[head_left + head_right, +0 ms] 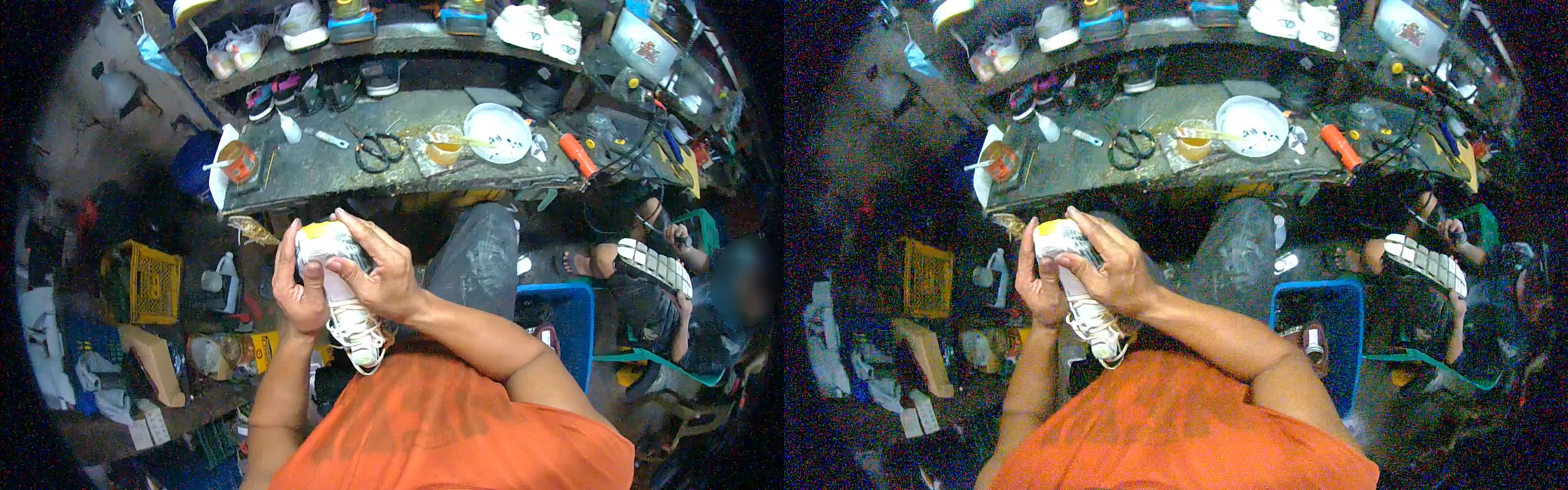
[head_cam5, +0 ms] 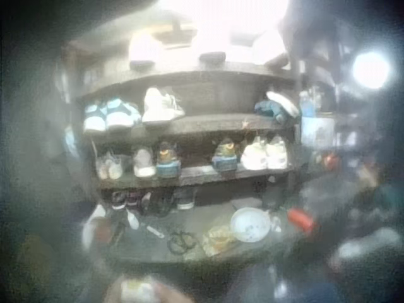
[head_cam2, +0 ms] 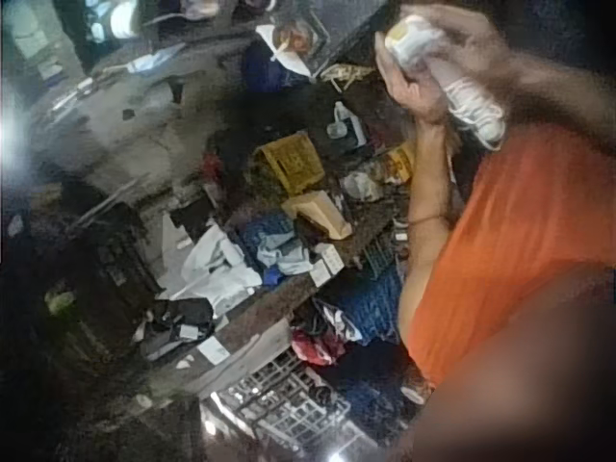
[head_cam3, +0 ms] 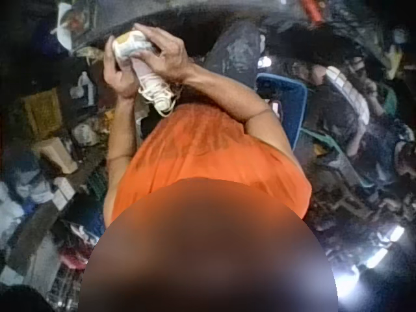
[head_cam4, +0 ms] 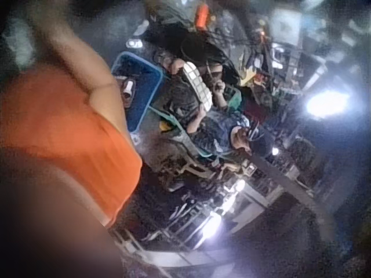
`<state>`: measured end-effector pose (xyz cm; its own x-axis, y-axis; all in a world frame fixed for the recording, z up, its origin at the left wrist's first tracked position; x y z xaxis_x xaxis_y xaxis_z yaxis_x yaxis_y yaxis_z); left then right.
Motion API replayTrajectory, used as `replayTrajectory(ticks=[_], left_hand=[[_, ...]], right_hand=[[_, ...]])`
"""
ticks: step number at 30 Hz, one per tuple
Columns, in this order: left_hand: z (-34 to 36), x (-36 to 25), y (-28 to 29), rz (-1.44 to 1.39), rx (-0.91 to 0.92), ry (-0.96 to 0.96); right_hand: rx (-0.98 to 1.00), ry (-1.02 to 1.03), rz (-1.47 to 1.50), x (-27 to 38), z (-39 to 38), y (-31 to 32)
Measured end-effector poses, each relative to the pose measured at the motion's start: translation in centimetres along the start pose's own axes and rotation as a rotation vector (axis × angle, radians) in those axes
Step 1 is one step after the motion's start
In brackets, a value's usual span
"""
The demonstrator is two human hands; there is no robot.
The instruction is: The person inspects a white and yellow sneaker, then uses a heated tool to apply treatment to the sole and upper. They place the shoe on a shelf and inspect several other sneakers, using a hammer on one shoe before returning it to the shelf.
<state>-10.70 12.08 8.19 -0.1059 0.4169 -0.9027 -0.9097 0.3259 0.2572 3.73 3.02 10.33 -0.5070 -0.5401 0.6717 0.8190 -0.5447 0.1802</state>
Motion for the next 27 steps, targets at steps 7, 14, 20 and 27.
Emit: replayTrajectory(ticks=[7, 14, 20, 27], left_hand=[[-0.1, 2.4, -0.6, -0.202, 0.162, 0.166], [5.8, -0.4, -2.1, -0.586, 0.162, 0.210], [14.8, -10.8, -7.5, -1.080, 0.457, 0.446], [16.1, -17.5, -8.5, -0.894, 0.517, -0.079]], right_hand=[[0.040, -0.298, 0.015, -2.0, -2.0, 0.1], [0.093, -0.094, 0.252, 0.7, 1.2, 4.1], [0.087, 0.541, -0.615, 5.6, 0.9, 10.9], [-0.577, 0.369, -0.463, 4.8, 12.9, 20.1]])
Point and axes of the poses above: each hand's wrist, its own z-axis towards the middle knuckle, its own y-axis out of the back of the hand, x = y × z, the point moved 5 cm from there along z, towards the middle knuckle, and after that the axes turned 12 degrees about y, right-handed, at the moved point
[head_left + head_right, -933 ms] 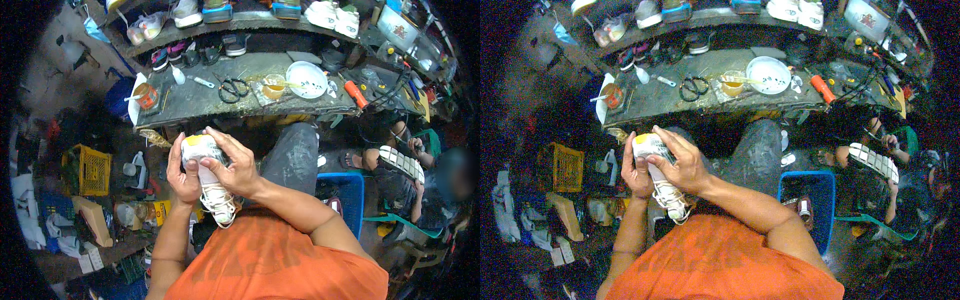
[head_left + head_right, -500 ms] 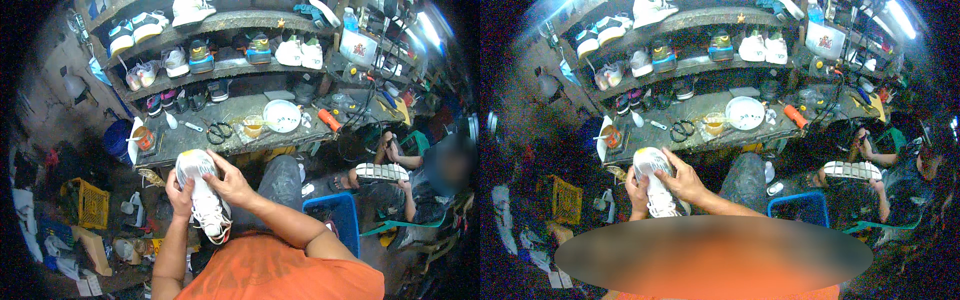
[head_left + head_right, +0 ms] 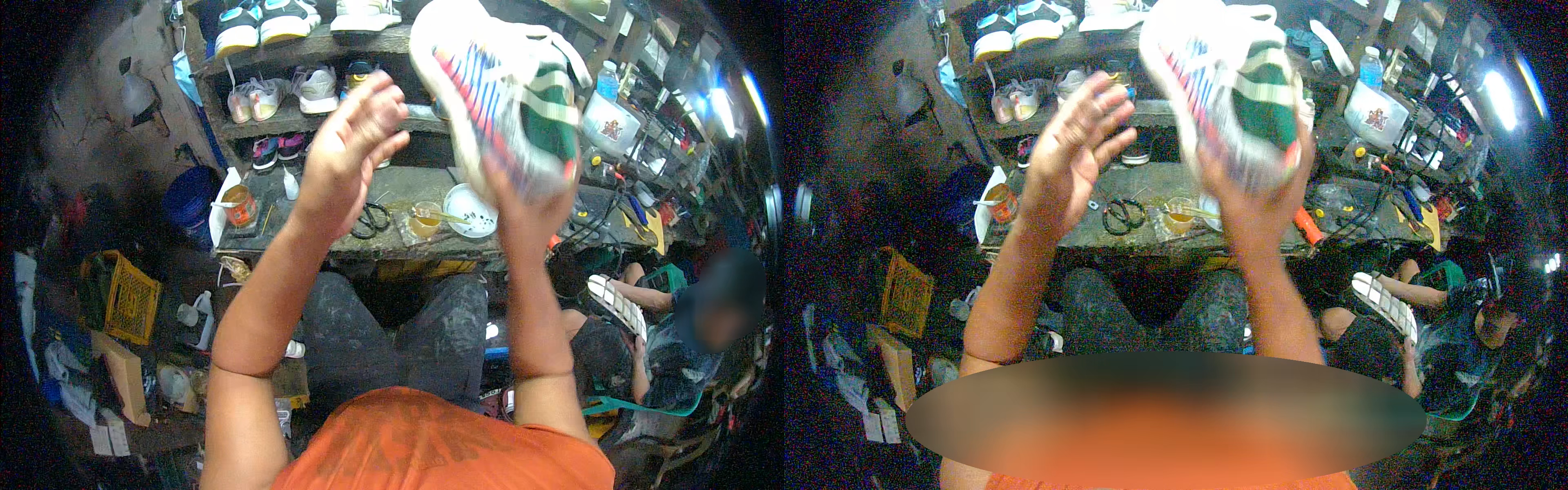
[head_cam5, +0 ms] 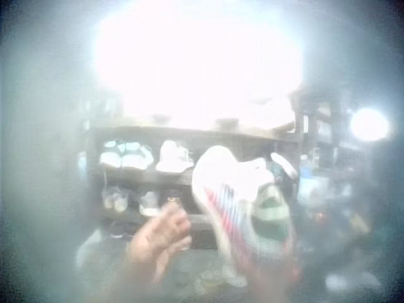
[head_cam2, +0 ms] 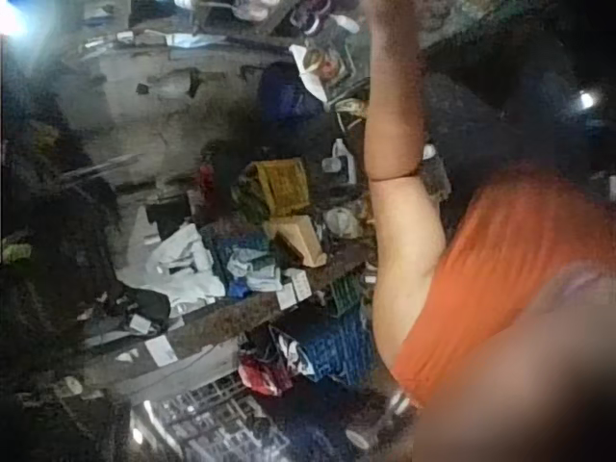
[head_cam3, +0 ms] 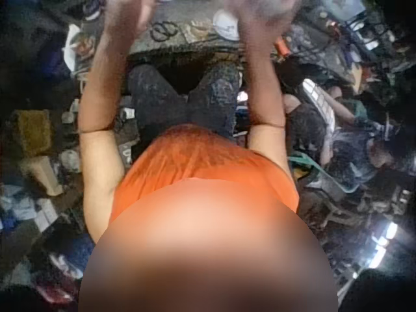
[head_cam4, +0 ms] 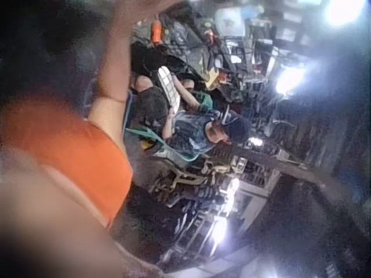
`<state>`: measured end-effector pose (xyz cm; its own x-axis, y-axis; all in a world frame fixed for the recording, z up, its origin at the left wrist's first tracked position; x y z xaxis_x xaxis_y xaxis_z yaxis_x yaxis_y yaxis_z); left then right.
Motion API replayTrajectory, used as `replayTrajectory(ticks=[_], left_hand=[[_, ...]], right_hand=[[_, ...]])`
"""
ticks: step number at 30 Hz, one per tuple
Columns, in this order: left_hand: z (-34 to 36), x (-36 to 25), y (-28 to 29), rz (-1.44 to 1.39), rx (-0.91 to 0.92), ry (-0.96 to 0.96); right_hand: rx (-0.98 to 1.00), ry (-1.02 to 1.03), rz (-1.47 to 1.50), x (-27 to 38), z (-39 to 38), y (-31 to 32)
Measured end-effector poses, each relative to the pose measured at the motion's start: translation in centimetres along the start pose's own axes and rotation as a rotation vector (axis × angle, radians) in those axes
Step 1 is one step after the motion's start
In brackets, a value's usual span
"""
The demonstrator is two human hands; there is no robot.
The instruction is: The person inspects a white and yellow sneaker, then uses a heated tool to apply treatment to the sole and upper. They place the shoe on a shelf and inspect several other sneakers, using a hammer on one shoe before returning it to the shelf.
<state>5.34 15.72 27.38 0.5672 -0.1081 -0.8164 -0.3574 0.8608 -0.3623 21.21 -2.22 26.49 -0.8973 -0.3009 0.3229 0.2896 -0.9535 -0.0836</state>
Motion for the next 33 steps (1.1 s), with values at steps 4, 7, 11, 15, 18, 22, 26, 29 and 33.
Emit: replayTrajectory(ticks=[4, 7, 11, 15, 18, 22, 26, 29, 33], left_hand=[[-5.4, 6.8, 3.7, 0.228, -0.064, 0.371], [-11.4, 10.9, 7.7, 0.412, -0.159, 0.442], [-18.2, 14.6, 12.7, 0.796, -0.339, 0.464], [-22.5, 18.5, 16.2, 1.280, -0.267, 0.557], [-24.3, 21.2, 17.8, 1.471, -0.239, 0.693], [-26.2, 22.6, 18.8, 1.375, -0.158, 0.854], [-27.4, 21.4, 19.1, 1.277, -0.045, 0.857], [-27.3, 21.2, 18.9, 1.234, -0.039, 0.875], [-26.9, 22.2, 18.1, 1.309, -0.115, 0.859]], right_hand=[[0.062, 0.020, 0.062, -6.9, 11.6, -5.4], [0.384, 0.253, -0.490, -10.5, 17.5, -10.6], [0.444, 0.080, -0.663, -15.9, 21.7, -15.3], [0.533, 0.023, -0.596, -22.3, 22.3, -18.3], [0.423, 0.263, -0.671, -23.8, 21.7, -18.3], [-0.292, 0.208, -0.454, -19.6, 23.3, -11.1], [-0.313, -0.037, -0.719, -14.8, 30.6, -2.2], [0.025, -0.128, -0.847, -15.8, 35.1, -0.2], [0.361, -0.238, -0.708, -20.9, 37.8, -0.7]])
Point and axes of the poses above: each hand's wrist, its own z-axis towards the middle knuckle, its own y-axis out of the back of the hand, x = y × z, the point moved 5 cm from there along z, towards the middle knuckle, and after that the axes turned 12 degrees about y, right-handed, at the moved point
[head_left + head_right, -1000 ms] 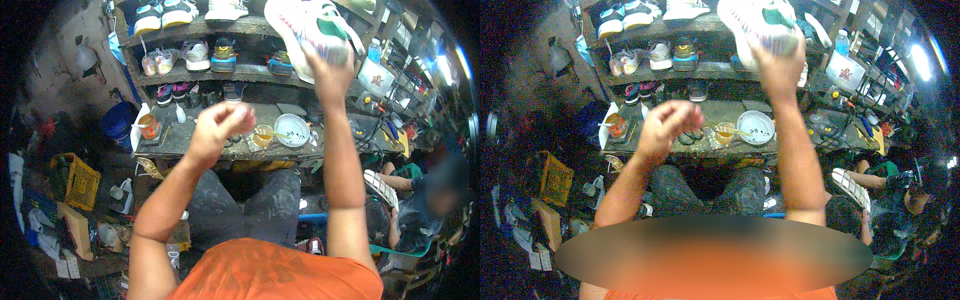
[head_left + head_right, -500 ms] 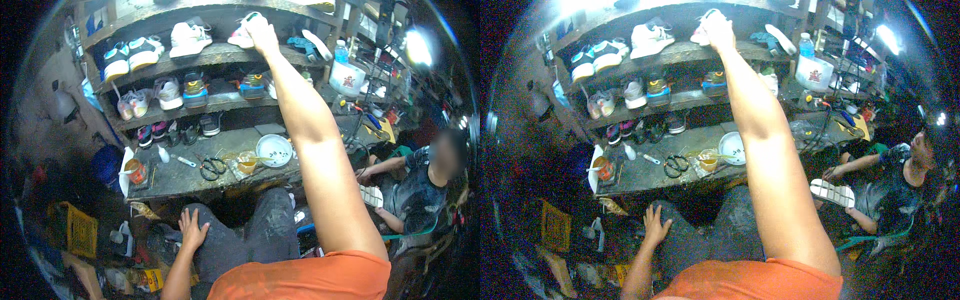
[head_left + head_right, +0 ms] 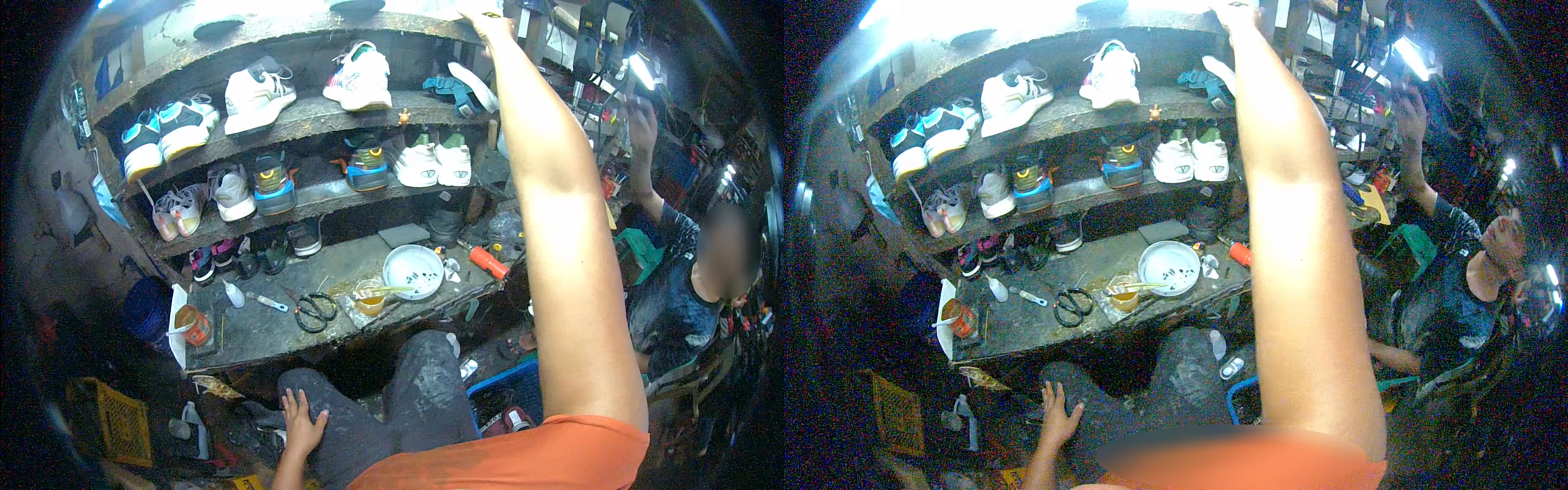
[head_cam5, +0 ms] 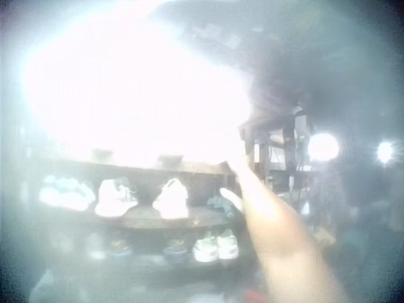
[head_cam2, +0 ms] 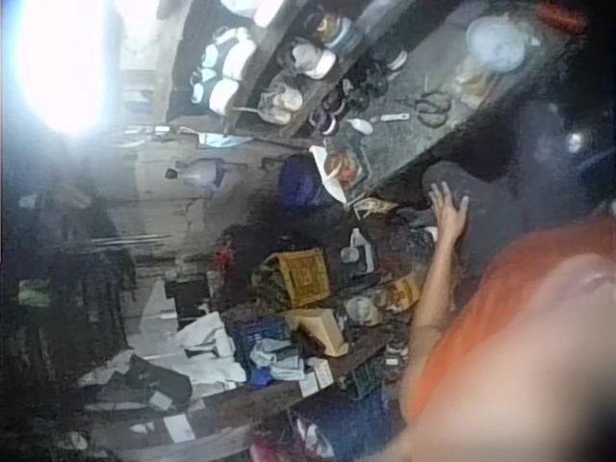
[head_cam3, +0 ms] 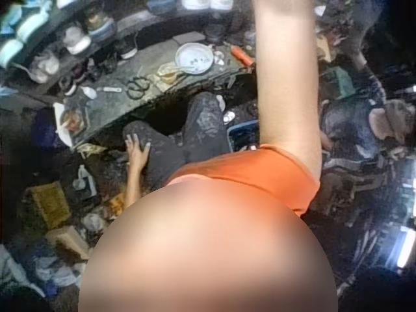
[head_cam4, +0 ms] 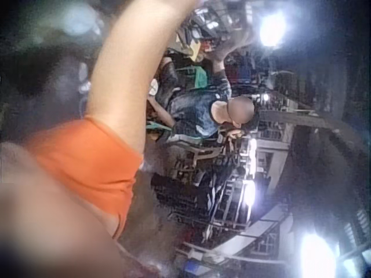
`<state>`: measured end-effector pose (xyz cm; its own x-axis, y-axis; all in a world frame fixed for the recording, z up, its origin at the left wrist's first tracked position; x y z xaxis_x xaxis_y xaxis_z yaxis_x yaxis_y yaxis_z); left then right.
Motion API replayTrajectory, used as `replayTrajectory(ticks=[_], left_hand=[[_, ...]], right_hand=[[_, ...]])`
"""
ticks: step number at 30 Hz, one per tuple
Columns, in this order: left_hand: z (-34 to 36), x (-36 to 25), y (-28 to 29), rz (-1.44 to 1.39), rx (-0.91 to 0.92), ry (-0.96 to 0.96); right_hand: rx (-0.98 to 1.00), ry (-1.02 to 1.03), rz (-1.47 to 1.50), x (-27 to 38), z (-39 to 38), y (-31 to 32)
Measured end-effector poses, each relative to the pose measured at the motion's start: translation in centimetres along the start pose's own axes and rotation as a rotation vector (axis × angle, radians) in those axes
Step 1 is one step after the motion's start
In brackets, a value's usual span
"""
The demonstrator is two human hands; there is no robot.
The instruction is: The person inspects a white and yellow sneaker, then uses a heated tool to apply treatment to the sole and upper. They place the shoe on a shelf and inspect several other sneakers, using a hammer on one shoe before returning it to the shelf.
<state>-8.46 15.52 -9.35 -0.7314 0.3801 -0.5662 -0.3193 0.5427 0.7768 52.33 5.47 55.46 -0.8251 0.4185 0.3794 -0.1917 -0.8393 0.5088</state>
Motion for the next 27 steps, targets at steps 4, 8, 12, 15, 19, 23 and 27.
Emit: replayTrajectory(ticks=[4, 8, 12, 15, 19, 23, 27], left_hand=[[0.0, 0.1, -0.8, 0.016, -0.088, 0.012], [-0.4, 0.7, -0.5, -0.002, -0.123, 0.005], [-1.1, -0.5, 0.5, 0.041, 0.000, 0.079], [-1.1, -4.6, 3.1, -0.137, 0.121, -0.014], [-1.6, -13.5, 8.5, -0.824, 0.259, -0.254], [-3.8, -22.6, 13.5, -1.437, 0.526, -0.475], [-4.7, -24.6, 15.8, -1.860, 0.829, -0.428]], right_hand=[[0.051, -0.063, 0.177, -3.6, 1.6, -1.8], [-0.096, -0.135, 0.529, -5.1, -0.4, -0.9], [-0.392, 0.091, 1.075, -1.2, -8.0, 0.9], [-0.760, 0.322, 1.302, 1.0, -20.0, 1.1], [-0.688, 0.406, 1.173, 2.9, -33.8, 0.5], [-0.485, 0.388, 0.541, 4.1, -46.2, -0.5], [0.065, 0.479, 0.799, 5.6, -56.4, -3.1]])
Point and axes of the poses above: each hand's wrist, its own z-axis towards the middle knuckle, its own y-axis out of the back of the hand, x = y × z, the point moved 5 cm from there along z, towards the middle knuckle, and after that the axes turned 12 degrees about y, right-handed, at the moved point
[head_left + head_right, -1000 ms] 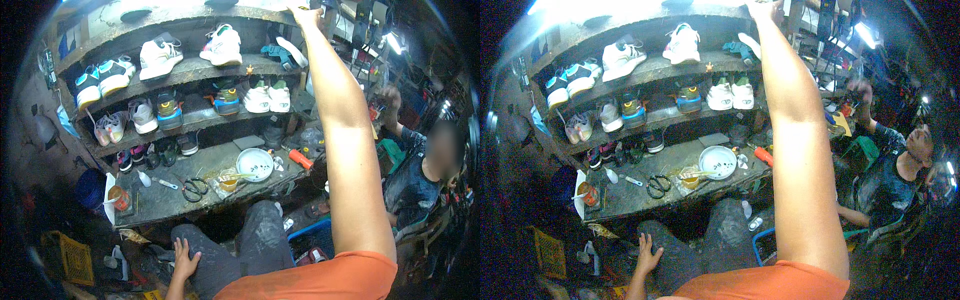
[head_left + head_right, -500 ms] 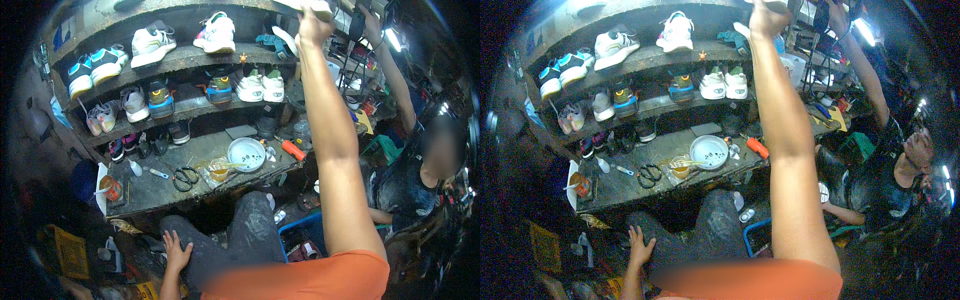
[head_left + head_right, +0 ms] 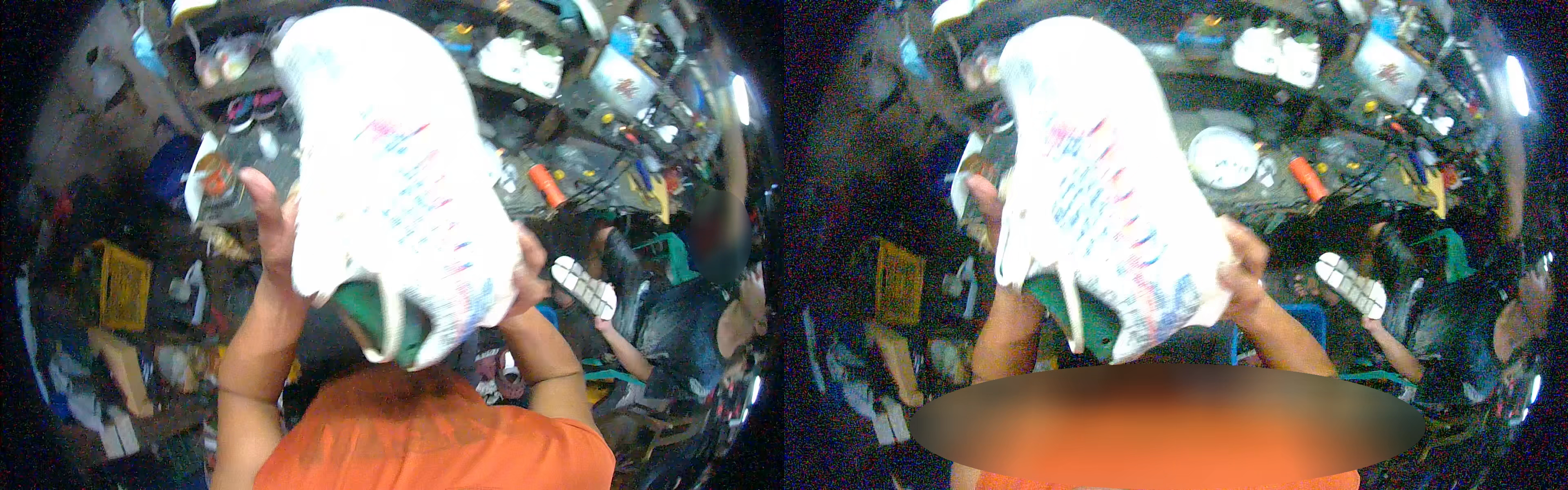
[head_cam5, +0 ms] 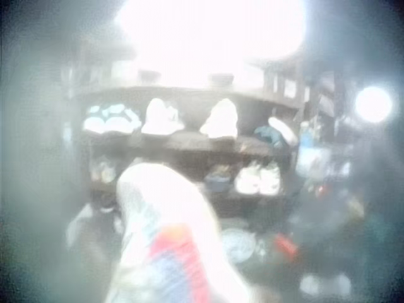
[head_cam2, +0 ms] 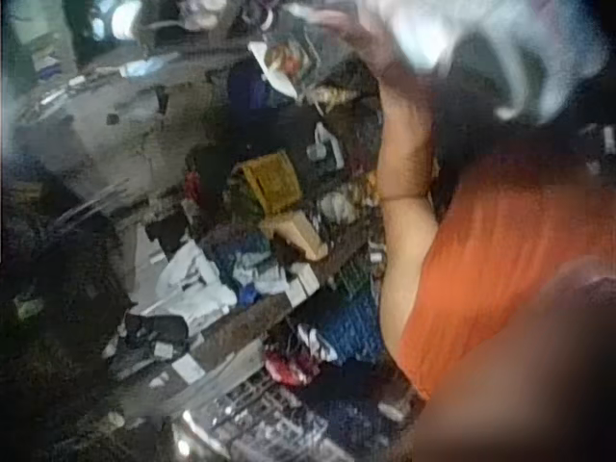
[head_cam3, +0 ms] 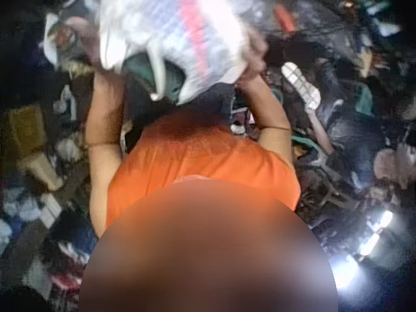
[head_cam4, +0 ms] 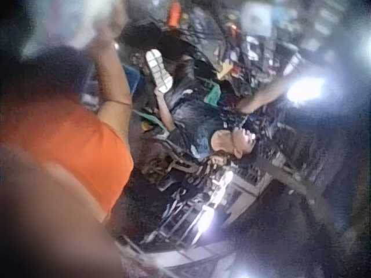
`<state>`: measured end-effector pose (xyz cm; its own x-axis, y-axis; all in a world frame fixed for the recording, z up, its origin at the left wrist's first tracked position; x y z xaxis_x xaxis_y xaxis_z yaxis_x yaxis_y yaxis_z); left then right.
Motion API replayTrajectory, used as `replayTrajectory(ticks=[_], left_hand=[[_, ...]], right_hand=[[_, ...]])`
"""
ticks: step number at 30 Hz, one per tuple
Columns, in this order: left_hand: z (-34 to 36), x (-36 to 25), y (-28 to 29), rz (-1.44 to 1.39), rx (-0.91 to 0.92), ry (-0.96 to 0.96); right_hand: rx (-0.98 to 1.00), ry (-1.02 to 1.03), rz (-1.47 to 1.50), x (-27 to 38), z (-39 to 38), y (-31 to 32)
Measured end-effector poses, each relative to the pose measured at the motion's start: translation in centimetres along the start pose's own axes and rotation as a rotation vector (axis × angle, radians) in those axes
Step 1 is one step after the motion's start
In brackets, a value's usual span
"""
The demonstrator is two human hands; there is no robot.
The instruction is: The person inspects a white and yellow sneaker, then uses a heated tool to apply treatment to the sole and upper. They place the shoe on a shelf and inspect several other sneakers, using a hammer on one shoe before returning it to the shelf.
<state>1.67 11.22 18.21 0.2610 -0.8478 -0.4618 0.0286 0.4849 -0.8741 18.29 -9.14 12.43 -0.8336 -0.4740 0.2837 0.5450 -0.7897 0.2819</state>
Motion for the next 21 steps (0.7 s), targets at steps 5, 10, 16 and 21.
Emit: replayTrajectory(ticks=[5, 10, 16, 21], left_hand=[[-6.3, 2.3, 6.7, 0.133, -0.431, 0.059], [-10.7, 1.9, 11.8, 0.086, -0.266, 0.226], [-11.2, 2.5, 15.2, 0.397, -0.259, 0.409], [-11.5, 2.5, 14.3, 0.732, -0.313, 0.331]], right_hand=[[0.418, 0.058, 0.664, 4.3, -4.6, -4.3], [0.070, -0.540, 0.751, 3.6, -3.2, -4.3], [0.376, -0.583, 0.527, 4.5, -0.7, -10.8], [0.420, -0.418, 0.293, 5.9, 0.2, -14.5]])
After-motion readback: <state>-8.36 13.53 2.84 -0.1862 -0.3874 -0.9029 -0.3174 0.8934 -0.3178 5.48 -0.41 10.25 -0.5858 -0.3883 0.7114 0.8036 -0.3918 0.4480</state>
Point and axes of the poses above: each hand's wrist, its own z-axis towards the middle knuckle, its own y-axis out of the back of the hand, x = y × z, the point moved 5 cm from there along z, towards the middle knuckle, and after that the axes turned 12 degrees about y, right-handed, at the moved point
